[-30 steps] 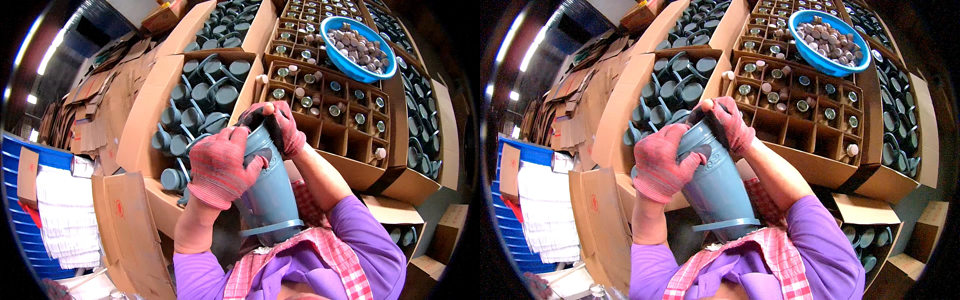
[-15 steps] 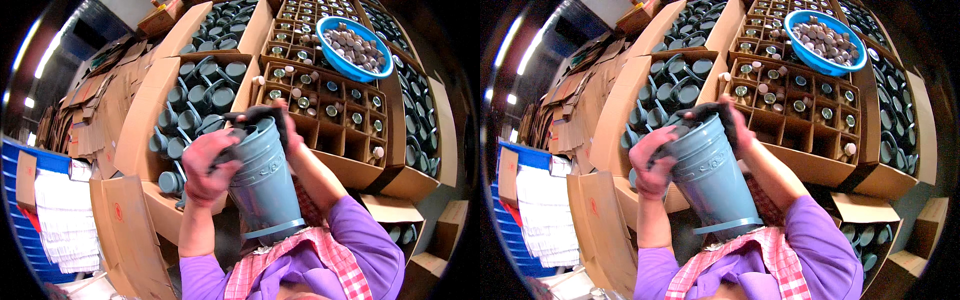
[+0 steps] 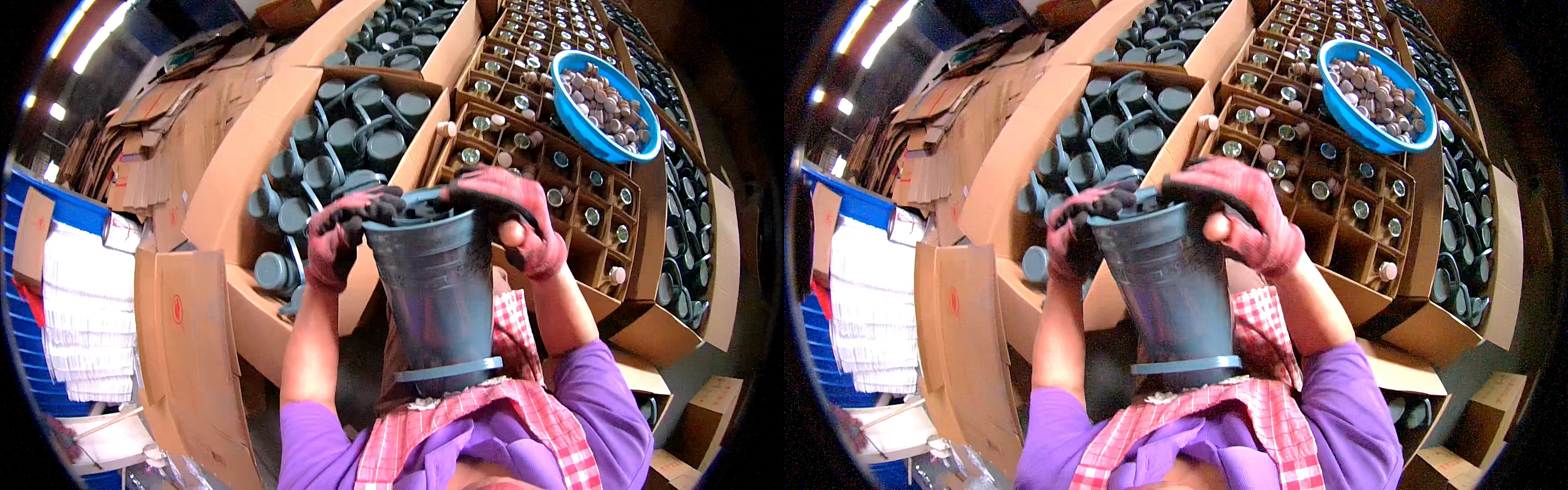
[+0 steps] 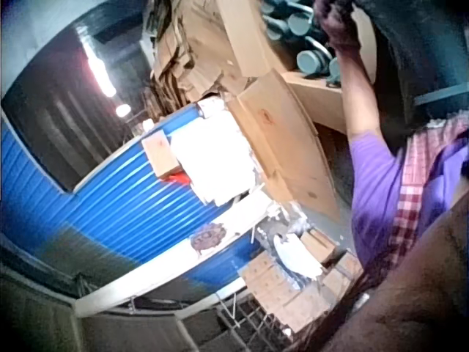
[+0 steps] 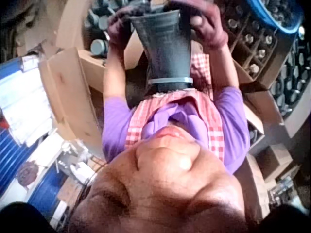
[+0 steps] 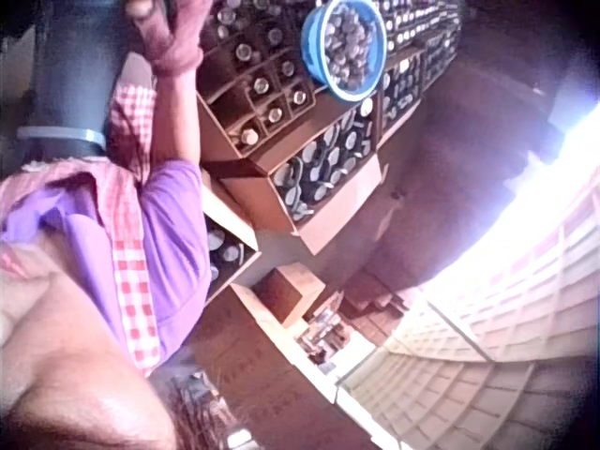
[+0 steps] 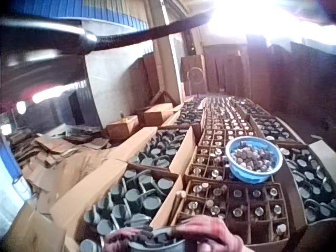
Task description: The person assembles vacuum flasks by hand. They insert glass liners into plastic housings, place stoppers on the liners from a bowl, and screw on the remaining plastic components to complete the assembly before placing the flasks into partitioned cardboard boxes.
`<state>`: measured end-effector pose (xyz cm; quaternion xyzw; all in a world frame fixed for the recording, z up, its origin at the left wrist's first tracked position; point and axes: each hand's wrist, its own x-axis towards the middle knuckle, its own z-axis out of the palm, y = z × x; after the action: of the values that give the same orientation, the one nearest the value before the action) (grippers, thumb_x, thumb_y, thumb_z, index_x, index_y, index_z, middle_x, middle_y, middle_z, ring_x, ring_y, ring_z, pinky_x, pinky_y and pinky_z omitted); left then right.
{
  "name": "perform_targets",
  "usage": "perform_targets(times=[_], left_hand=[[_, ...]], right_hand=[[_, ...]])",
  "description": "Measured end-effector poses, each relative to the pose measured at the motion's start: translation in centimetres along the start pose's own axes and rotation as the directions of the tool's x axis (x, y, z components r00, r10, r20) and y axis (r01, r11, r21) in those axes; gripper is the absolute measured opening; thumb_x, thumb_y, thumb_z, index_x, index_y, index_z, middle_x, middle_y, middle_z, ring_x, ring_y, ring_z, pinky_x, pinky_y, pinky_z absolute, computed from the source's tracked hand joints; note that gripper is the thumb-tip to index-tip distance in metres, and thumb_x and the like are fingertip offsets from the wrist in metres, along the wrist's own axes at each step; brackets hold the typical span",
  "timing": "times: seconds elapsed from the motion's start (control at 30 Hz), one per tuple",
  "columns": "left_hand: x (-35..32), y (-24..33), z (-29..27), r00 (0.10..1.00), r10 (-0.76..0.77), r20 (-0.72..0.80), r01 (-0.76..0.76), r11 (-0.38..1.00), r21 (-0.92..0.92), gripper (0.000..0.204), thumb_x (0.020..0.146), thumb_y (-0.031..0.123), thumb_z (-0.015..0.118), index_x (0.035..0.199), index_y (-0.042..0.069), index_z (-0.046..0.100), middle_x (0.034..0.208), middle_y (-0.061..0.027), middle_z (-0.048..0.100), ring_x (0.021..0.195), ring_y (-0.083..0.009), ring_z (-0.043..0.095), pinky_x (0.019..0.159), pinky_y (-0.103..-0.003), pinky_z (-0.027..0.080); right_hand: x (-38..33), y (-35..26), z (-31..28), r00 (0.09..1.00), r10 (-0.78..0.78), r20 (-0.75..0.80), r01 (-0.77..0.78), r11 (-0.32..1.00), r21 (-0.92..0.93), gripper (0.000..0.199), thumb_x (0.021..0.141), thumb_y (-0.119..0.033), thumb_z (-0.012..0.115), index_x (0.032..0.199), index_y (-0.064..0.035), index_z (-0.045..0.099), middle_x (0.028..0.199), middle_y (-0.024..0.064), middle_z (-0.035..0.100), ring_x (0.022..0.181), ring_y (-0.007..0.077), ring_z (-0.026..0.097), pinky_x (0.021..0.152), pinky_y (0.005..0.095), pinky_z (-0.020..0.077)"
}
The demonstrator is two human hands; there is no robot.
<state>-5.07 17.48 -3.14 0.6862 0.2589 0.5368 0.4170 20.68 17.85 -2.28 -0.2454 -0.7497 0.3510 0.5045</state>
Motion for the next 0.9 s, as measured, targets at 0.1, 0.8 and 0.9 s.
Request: perform_targets(times=[0.1, 0.8, 0.9], left_hand=[[2.9, 3.0, 1.3, 0.98, 0.108, 0.166, -0.144, 0.964, 0.223, 0.057, 0.085, 0.056, 0.047, 0.092, 0.002, 0.063, 0.092, -0.0112, 0.066, 0.092, -0.0297, 0.061, 0.086, -0.04, 0.045], [-5.6, -4.1, 13.7, 0.864, -0.39, 0.319, 0.413, 0.185, -0.892, 0.034, 0.093, 0.029, 0.047, 0.106, 0.0, 0.06, 0.103, -0.0124, 0.062, 0.093, -0.0172, 0.057, 0.086, -0.031, 0.046], [-7.9, -3.2, 11.2, 0.779, -0.608, 0.156, 0.552, 0.545, -0.632, 0.033, 0.093, 0.028, 0.048, 0.106, 0.0, 0.06, 0.101, -0.0107, 0.062, 0.089, -0.0152, 0.057, 0.084, -0.029, 0.046]], right_hand=[[-0.7, 3.3, 1.3, 0.869, 0.495, -0.012, -0.255, 0.468, 0.846, 0.096, 0.071, -0.077, 0.046, 0.114, 0.009, 0.052, 0.108, 0.0196, 0.06, 0.097, 0.0277, 0.06, 0.089, 0.0396, 0.0457], [7.3, -14.4, -0.6, 0.632, 0.118, 0.766, 0.235, 0.913, -0.335, 0.035, 0.064, -0.031, 0.072, 0.085, -0.0038, 0.063, 0.079, 0.0132, 0.062, 0.076, 0.0308, 0.061, 0.07, 0.0366, 0.0486], [5.8, -13.6, -0.2, 0.759, 0.472, 0.448, -0.074, 0.747, -0.661, 0.032, 0.063, -0.023, 0.071, 0.085, -0.0013, 0.062, 0.074, 0.0164, 0.06, 0.07, 0.0329, 0.059, 0.068, 0.035, 0.0478]])
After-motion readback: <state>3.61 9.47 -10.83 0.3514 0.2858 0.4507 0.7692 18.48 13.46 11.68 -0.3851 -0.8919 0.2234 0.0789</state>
